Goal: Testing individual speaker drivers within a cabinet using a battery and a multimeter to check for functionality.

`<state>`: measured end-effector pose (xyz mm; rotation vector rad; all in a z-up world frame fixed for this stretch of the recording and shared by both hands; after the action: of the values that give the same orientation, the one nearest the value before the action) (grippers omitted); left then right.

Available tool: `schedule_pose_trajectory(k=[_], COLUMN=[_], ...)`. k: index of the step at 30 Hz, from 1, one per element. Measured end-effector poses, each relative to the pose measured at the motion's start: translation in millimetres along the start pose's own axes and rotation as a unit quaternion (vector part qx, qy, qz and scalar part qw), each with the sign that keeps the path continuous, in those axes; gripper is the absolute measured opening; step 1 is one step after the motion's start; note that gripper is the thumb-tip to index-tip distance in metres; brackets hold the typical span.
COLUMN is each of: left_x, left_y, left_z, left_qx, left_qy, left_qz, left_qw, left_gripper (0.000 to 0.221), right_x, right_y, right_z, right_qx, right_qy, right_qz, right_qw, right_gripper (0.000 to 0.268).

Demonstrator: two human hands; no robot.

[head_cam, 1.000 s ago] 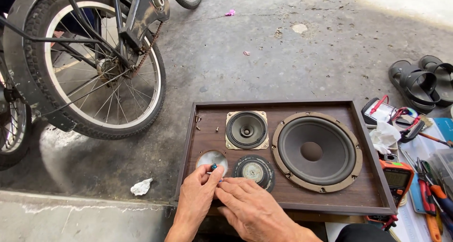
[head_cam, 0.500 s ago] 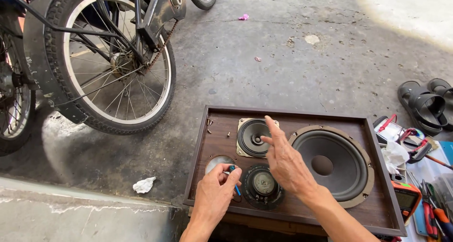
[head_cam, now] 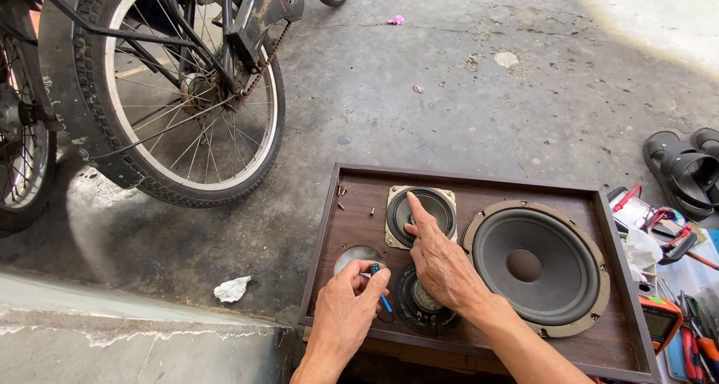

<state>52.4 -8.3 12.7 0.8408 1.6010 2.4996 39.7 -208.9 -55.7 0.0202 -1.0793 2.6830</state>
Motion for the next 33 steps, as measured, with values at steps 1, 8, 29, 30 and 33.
schedule_pose_trajectory(k=[1, 8, 29, 30, 33], left_x=[0, -18, -77, -79, -83], left_y=[-1, -24, -8, -5, -2], left_z=[-1, -12, -79, -82, -88], left_qx=[-0.005, -0.157, -0.267, -0.264, -0.263], left_qy=[0.001, 0.01, 0.012, 0.013, 0.014], left_qz=[-0.002, -0.091, -0.512, -0.524, -0.534], left_qw=[1.0, 0.983, 0.817, 0.81, 0.804], left_gripper=[0.033, 0.05, 0.04, 0.03, 0.024], right_x=[0, 39, 73, 71, 66], right_y=[2, -61, 14, 15, 19], right_z=[0, 89, 132, 131, 128], right_qx=[-0.002, -0.217, -0.31, -0.31, -0.307], right_qy=[-0.003, 0.099, 0.318, 0.319, 0.313], right_qz=[-0.007, -0.189, -0.195, -0.207, -0.223], right_qw=[1.0, 0.953, 0.874, 0.871, 0.871], right_gripper=[0.083, 0.073, 0.06, 0.06, 0.059])
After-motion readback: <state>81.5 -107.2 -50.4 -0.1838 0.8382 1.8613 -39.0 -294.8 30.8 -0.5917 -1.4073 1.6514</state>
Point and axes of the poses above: each hand's wrist, its own x-axis away from the middle knuckle, its own z-axis out of the back of the hand, y = z × x, the point moved 2 cm from there along -x, towards the middle knuckle, and after that the axes turned 11 degrees about -z, right-handed, at the moved point
